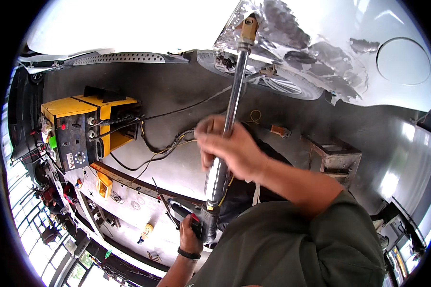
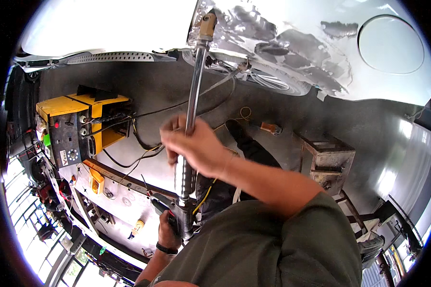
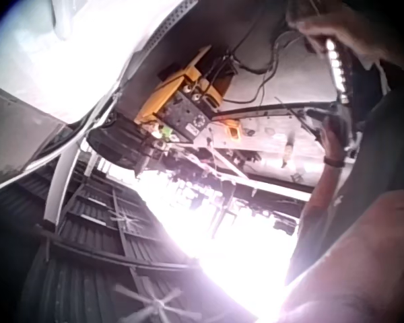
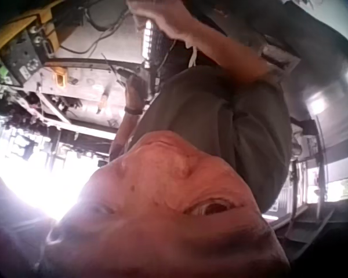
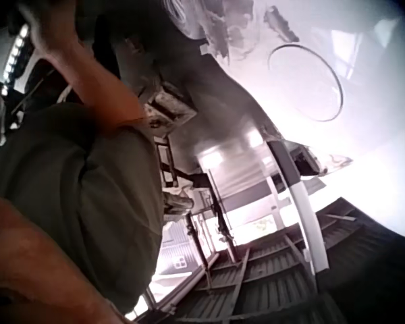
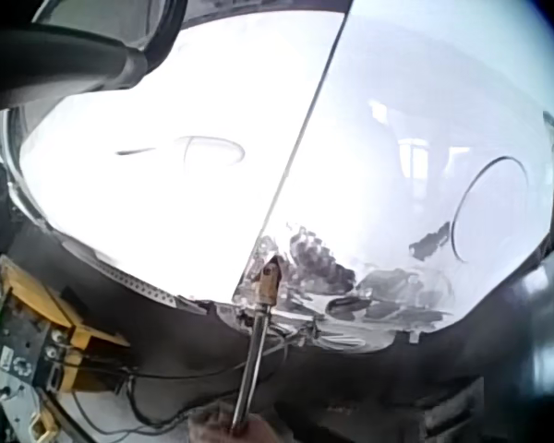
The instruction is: The person uses a dent puller on a white car by welding the tool to the metal and sliding a weight along the shaft to pull the dented surface. They repeat this action across an area of the car's body panel where the paint has been removed.
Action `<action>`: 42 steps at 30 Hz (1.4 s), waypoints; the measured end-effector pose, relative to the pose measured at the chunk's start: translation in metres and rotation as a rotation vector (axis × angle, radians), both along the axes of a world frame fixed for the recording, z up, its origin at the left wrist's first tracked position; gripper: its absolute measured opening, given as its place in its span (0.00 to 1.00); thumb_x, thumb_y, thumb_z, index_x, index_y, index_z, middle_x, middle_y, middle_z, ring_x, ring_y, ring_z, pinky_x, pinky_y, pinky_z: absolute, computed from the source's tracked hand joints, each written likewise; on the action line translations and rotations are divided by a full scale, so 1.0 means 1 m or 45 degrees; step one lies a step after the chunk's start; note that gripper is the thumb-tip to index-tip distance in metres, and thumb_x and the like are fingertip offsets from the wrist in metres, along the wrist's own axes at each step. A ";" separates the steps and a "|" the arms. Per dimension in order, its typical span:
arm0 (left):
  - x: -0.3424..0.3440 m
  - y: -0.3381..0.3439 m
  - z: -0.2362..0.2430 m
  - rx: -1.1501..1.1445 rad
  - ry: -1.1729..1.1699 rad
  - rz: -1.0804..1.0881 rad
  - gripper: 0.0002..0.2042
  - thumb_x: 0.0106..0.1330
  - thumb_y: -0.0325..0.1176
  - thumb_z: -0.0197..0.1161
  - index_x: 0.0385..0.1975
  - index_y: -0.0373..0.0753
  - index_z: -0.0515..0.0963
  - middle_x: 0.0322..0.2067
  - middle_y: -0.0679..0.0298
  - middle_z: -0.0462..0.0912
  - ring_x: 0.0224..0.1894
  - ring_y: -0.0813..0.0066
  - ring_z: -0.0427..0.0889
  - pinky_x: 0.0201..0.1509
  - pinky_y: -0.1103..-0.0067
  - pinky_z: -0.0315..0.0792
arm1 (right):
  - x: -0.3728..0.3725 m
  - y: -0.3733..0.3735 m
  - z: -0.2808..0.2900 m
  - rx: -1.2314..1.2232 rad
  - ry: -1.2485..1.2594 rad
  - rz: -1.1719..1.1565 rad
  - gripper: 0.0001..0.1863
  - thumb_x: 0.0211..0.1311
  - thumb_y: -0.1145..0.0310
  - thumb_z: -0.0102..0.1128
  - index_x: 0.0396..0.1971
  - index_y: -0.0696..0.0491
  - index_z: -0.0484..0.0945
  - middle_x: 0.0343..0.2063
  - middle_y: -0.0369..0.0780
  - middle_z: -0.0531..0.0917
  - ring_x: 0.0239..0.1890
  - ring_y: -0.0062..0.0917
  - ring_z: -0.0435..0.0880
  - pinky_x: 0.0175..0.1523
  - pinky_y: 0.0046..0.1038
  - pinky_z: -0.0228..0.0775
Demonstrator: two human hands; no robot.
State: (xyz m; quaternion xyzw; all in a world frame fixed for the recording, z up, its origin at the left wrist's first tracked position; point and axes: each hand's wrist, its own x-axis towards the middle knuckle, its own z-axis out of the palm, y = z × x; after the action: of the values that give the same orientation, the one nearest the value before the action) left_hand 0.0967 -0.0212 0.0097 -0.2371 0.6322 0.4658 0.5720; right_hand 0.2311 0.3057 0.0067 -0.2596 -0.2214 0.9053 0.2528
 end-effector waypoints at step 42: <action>-0.068 0.020 -0.083 -0.257 -0.959 -0.685 0.22 0.72 0.55 0.54 0.43 0.41 0.81 0.28 0.61 0.86 0.25 0.69 0.86 0.30 0.72 0.83 | -0.006 -0.059 -0.005 0.346 -0.331 -0.089 0.14 0.69 0.70 0.59 0.43 0.53 0.61 0.36 0.40 0.77 0.37 0.20 0.77 0.46 0.28 0.72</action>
State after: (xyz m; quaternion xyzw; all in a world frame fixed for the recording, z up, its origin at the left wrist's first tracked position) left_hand 0.0287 -0.0009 -0.0737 -0.2719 0.4617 0.1189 0.8359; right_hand 0.2255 0.2463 0.0020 -0.3456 -0.3632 0.8165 0.2862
